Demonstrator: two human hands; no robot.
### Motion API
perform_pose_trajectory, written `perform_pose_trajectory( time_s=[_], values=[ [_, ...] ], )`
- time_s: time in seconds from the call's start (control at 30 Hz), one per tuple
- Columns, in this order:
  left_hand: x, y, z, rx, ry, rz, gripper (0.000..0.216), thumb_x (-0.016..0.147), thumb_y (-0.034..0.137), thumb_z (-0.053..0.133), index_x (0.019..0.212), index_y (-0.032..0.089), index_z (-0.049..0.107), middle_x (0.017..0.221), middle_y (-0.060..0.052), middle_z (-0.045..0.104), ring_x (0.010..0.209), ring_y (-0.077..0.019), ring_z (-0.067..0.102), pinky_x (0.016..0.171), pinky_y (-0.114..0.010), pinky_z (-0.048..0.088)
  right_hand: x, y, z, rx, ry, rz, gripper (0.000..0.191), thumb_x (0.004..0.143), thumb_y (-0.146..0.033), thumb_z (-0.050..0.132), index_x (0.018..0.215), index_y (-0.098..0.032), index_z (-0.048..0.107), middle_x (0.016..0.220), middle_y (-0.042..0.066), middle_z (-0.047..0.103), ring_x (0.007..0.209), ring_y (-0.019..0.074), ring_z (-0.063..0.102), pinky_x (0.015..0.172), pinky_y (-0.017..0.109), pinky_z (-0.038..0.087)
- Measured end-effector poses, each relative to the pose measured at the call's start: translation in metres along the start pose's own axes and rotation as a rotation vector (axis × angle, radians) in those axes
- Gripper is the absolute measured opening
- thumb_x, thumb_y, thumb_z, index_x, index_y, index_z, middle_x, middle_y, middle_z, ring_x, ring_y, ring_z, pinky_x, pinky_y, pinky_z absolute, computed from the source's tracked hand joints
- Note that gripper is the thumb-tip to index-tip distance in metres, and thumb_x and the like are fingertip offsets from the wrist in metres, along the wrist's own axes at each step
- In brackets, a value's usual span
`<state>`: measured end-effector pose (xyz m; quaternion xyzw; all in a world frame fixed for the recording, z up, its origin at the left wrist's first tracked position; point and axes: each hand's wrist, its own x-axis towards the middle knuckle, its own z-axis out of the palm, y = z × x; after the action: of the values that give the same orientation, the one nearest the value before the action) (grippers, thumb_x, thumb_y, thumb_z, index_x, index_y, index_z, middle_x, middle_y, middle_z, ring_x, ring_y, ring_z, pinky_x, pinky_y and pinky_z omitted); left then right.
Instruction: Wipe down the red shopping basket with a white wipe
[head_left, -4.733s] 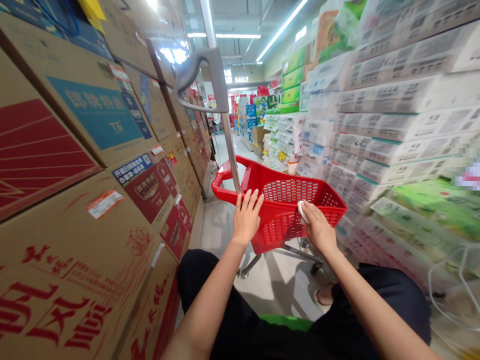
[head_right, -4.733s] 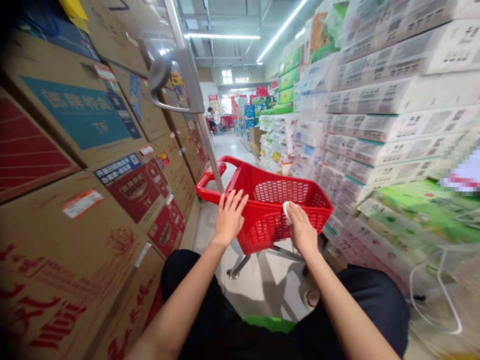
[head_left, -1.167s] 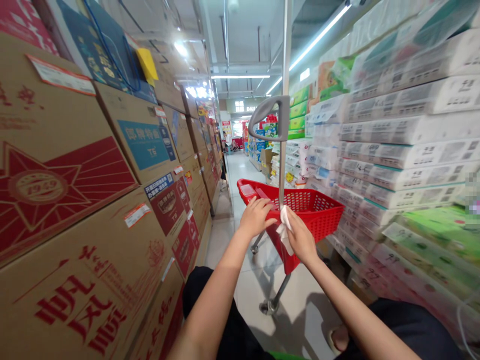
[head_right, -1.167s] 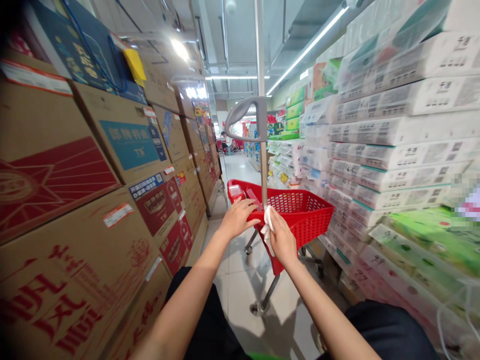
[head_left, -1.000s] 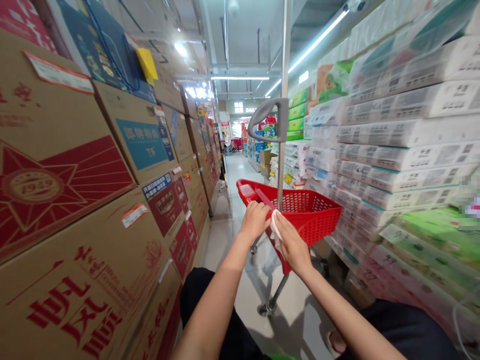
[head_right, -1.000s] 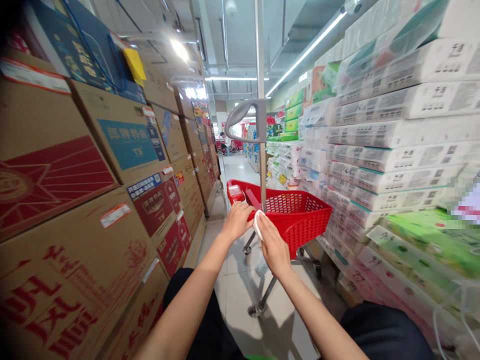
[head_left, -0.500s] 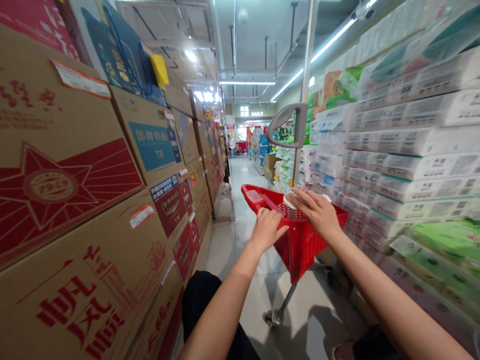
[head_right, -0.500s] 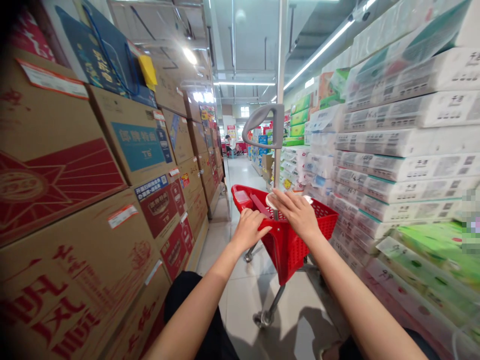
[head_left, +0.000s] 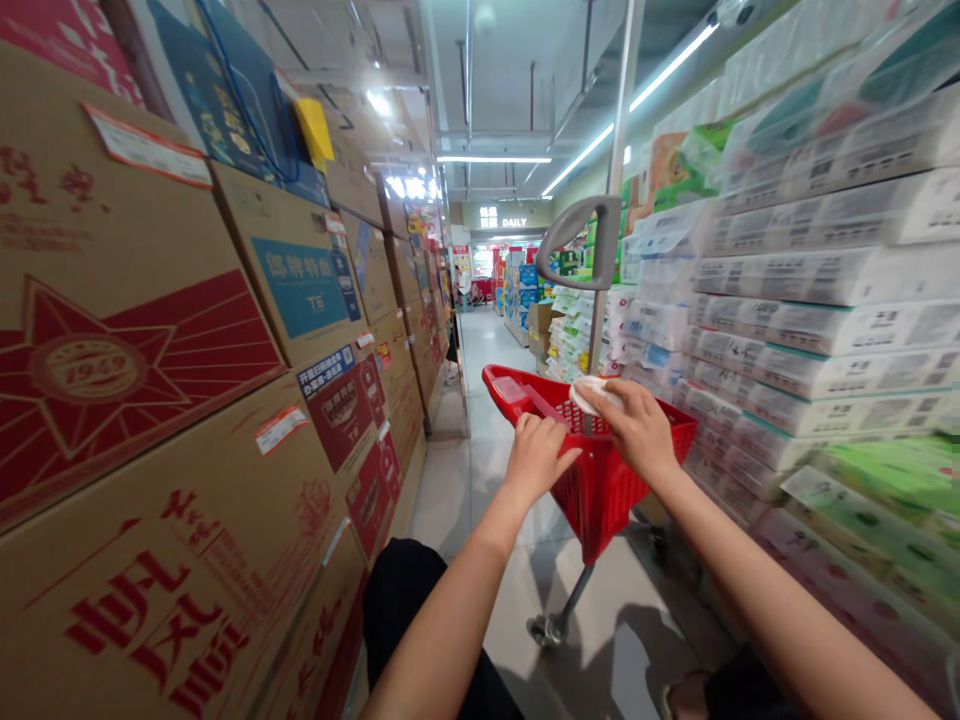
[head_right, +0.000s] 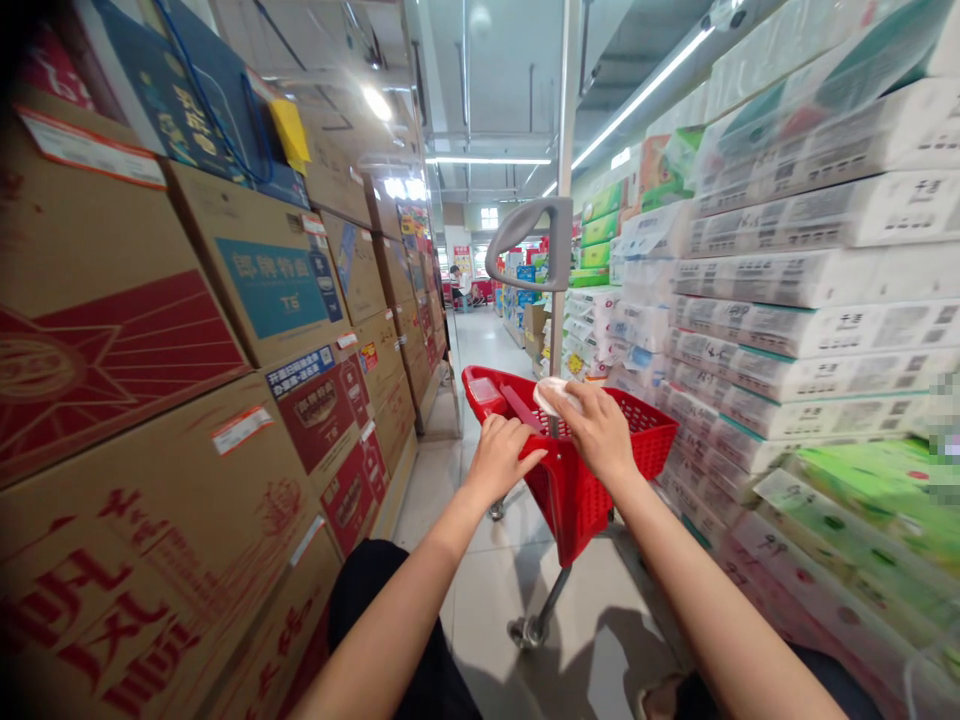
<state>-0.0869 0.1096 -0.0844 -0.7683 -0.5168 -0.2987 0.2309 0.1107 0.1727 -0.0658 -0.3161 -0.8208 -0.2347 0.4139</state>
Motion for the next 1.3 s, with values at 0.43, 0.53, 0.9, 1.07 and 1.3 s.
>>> perform_pose_trajectory(
  time_s=[0.43,0.53,0.9,1.07,1.3],
  values=[
    [0.003,0.032,0.006,0.041,0.057,-0.093,0.035,0.09,0.041,0.061,0.114,0.018,0.053,0.099,-0.008,0.061,0.096,-0.0256,0.055,0.099,-0.044,0.04,-0.048,-0.035,0.013,0.158,-0.02,0.208,0.061,0.086,-0.01,0.045,0.141,-0.037,0.051,0.126,0.009,0.049,0.114,0.0286,0.046,0.096,0.049,0.049],
    [0.004,0.039,0.002,-0.026,0.056,-0.083,0.04,0.087,0.036,0.065,0.118,0.017,0.05,0.106,-0.009,0.06,0.103,-0.0263,0.055,0.102,-0.045,0.04,-0.042,-0.03,-0.001,0.179,-0.072,0.206,0.061,0.085,-0.014,0.051,0.141,-0.037,0.051,0.125,0.009,0.05,0.114,0.0289,0.048,0.094,0.047,0.051],
    [0.001,-0.029,0.005,0.011,-0.008,0.013,0.056,0.088,0.045,0.063,0.14,0.032,0.045,0.143,-0.007,0.049,0.142,-0.0298,0.03,0.117,-0.059,0.02,-0.043,-0.004,0.005,0.189,-0.109,0.129,0.052,0.092,-0.018,0.043,0.144,-0.029,0.047,0.134,0.01,0.056,0.116,0.0273,0.05,0.096,0.046,0.049],
    [0.011,-0.006,0.025,0.065,0.044,-0.022,0.065,0.087,0.042,0.065,0.146,0.035,0.039,0.131,-0.007,0.056,0.137,-0.03,0.036,0.117,-0.056,0.022,-0.02,-0.021,-0.005,0.164,-0.138,0.139,0.04,0.094,-0.023,0.045,0.132,-0.023,0.058,0.12,0.011,0.063,0.107,0.0285,0.052,0.094,0.045,0.049],
    [0.018,0.023,0.019,0.031,0.039,-0.009,0.079,0.088,0.048,0.061,0.155,0.031,0.022,0.136,-0.009,0.054,0.133,-0.0305,0.04,0.114,-0.052,0.026,-0.027,-0.011,-0.027,0.047,-0.131,0.19,0.037,0.091,-0.03,0.053,0.127,-0.03,0.061,0.117,0.008,0.063,0.108,0.0297,0.05,0.091,0.045,0.05]
  ],
)
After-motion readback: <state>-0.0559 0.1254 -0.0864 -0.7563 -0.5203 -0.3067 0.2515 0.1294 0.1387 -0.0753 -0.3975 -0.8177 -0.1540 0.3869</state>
